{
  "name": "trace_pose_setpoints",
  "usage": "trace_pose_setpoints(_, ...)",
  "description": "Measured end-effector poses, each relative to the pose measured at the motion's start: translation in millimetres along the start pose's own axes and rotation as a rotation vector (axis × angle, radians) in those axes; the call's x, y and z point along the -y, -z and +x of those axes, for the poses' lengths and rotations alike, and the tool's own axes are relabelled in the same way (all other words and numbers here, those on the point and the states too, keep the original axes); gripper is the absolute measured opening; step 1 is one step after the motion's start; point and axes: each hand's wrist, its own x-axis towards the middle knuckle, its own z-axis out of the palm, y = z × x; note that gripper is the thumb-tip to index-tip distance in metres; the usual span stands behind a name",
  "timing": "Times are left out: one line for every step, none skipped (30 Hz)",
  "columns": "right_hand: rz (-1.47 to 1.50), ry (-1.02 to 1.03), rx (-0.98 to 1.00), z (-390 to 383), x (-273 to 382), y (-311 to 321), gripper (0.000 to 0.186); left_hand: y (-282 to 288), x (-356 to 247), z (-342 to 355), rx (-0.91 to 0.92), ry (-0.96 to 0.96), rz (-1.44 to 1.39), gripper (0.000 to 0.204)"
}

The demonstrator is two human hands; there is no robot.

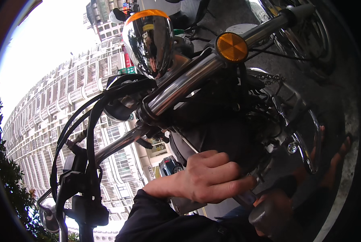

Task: The person removes the motorcycle ignition switch using a hammer and a power tool, fits a replacement ignition switch onto the handlebar mount, and connects the wiring harnesses behind the headlight.

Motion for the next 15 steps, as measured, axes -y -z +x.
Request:
trace_pose_setpoints(-0.008,0.008,-0.002,0,2,1,0.018,0,0,1,0.001,0.000,-0.002,0.026)
trace_pose_setpoints(-0.018,0.017,-0.004,0,4,1,0.018,0,0,1,-0.005,-0.010,0.000,0.026)
trace_pose_setpoints(-0.028,0.028,-0.004,0,5,1,0.018,-1,0,2,-0.013,-0.019,0.000,0.026)
trace_pose_setpoints(-0.041,0.038,0.000,-1,8,3,0.018,-1,0,2,-0.013,-0.018,-0.002,0.026)
trace_pose_setpoints(-0.045,0.043,-0.005,0,8,1,0.018,-1,0,3,-0.019,-0.017,-0.002,0.026)
trace_pose_setpoints(-0.052,0.051,-0.002,1,8,0,0.019,-1,1,3,-0.025,-0.019,-0.002,0.026)
trace_pose_setpoints(-0.057,0.056,-0.003,1,9,0,0.019,1,1,4,-0.027,-0.021,-0.003,0.026)
trace_pose_setpoints(-0.064,0.066,-0.006,2,9,0,0.019,3,1,5,-0.017,-0.013,-0.005,0.026)
trace_pose_setpoints(-0.071,0.073,-0.005,2,10,1,0.019,5,-1,5,-0.005,-0.001,-0.006,0.026)
trace_pose_setpoints(-0.075,0.078,-0.006,0,11,1,0.020,5,-2,5,-0.006,0.000,-0.007,0.026)
trace_pose_setpoints(-0.085,0.085,-0.010,-1,13,1,0.020,5,-2,5,0.012,0.004,-0.012,0.026)
trace_pose_setpoints(-0.095,0.092,-0.013,0,14,2,0.020,5,-3,5,0.030,0.007,-0.018,0.026)
trace_pose_setpoints(-0.109,0.108,-0.013,1,16,4,0.020,6,-3,5,0.028,0.007,-0.018,0.026)
trace_pose_setpoints(-0.119,0.111,-0.020,0,16,3,0.021,4,-2,4,0.041,0.032,-0.024,0.026)
trace_pose_setpoints(-0.128,0.125,-0.021,2,16,4,0.021,4,-1,4,0.052,0.053,-0.021,0.025)
